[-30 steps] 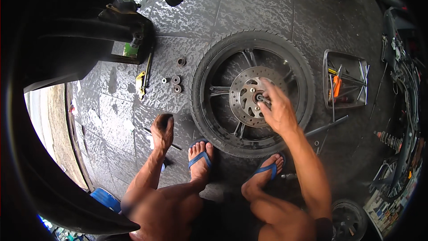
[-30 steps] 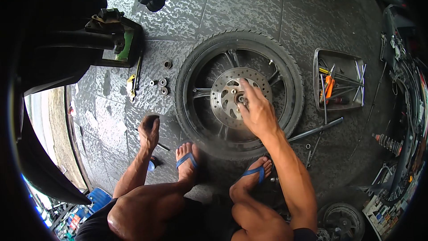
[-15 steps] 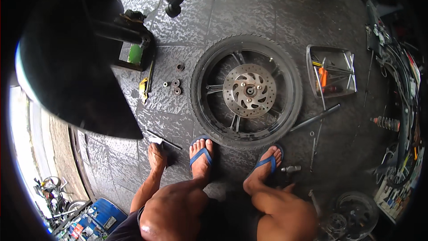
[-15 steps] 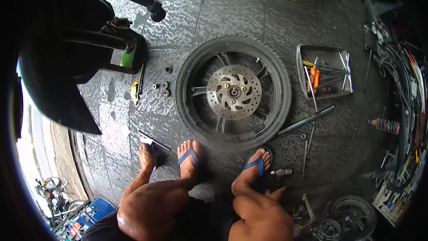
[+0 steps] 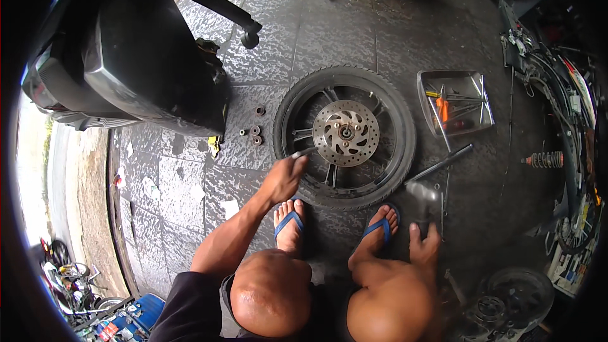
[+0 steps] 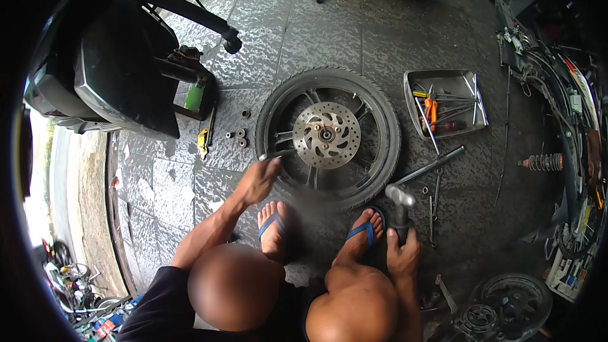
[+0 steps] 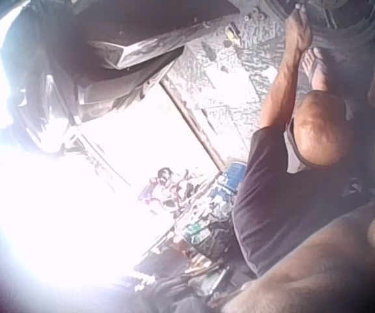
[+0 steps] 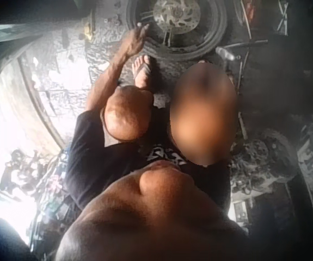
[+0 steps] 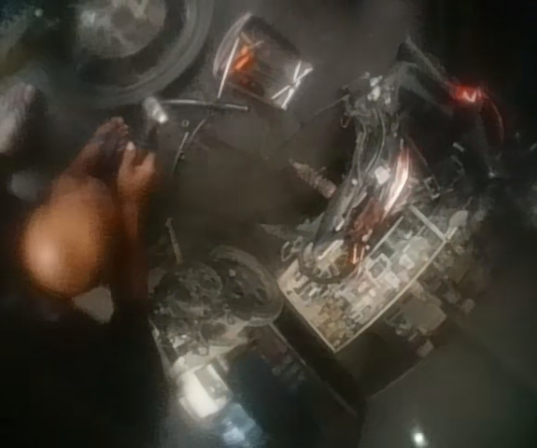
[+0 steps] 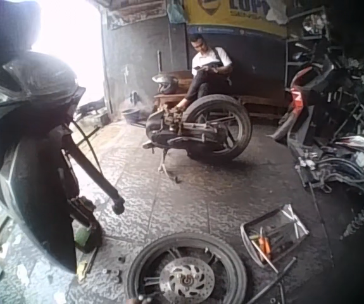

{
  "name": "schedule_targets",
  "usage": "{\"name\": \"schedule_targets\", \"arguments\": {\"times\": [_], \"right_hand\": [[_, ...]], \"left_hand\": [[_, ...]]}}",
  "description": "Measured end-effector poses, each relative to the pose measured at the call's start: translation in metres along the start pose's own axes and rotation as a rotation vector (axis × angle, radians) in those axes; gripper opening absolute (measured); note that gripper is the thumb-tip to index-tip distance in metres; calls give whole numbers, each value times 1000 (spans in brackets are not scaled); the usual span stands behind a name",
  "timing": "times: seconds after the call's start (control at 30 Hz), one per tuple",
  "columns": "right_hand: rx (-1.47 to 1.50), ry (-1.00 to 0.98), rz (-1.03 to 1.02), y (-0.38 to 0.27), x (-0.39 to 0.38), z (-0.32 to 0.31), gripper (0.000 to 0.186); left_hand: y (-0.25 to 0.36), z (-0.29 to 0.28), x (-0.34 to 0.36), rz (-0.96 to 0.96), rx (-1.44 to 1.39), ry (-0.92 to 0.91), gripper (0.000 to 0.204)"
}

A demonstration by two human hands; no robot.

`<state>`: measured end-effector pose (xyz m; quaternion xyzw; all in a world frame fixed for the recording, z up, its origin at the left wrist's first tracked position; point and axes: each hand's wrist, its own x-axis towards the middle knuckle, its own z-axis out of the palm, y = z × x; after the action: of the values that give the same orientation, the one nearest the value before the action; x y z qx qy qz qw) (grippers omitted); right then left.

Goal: The person removes old bearings from a motorcycle wheel hub using a hammer and a punch, then greases the hub and installs new bearings.

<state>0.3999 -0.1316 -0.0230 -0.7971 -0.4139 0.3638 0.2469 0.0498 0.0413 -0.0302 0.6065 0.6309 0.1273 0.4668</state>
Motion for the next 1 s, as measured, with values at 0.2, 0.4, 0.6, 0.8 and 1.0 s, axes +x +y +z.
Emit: {"name": "schedule_targets", "arguments": {"times": [0.2, 0.4, 0.6, 0.8, 1.0], "right_hand": [[-32, 50, -340, -95, 10, -11, 37], [-34, -10, -420, -159, 26, -19, 32], [-5, -29, -740, -218, 48, -11, 35], [-279, -207, -450, -216, 68, 12, 37], [-190, -126, -419, -216, 64, -3, 38]], "left_hand": [[15, 23, 66, 246, 37, -39, 48], [20, 33, 85, 244, 62, -94, 47], [21, 30, 90, 378, 191, -108, 42], [27, 29, 98, 334, 190, -178, 43], [28, 26, 95, 269, 34, -225, 49]]}}
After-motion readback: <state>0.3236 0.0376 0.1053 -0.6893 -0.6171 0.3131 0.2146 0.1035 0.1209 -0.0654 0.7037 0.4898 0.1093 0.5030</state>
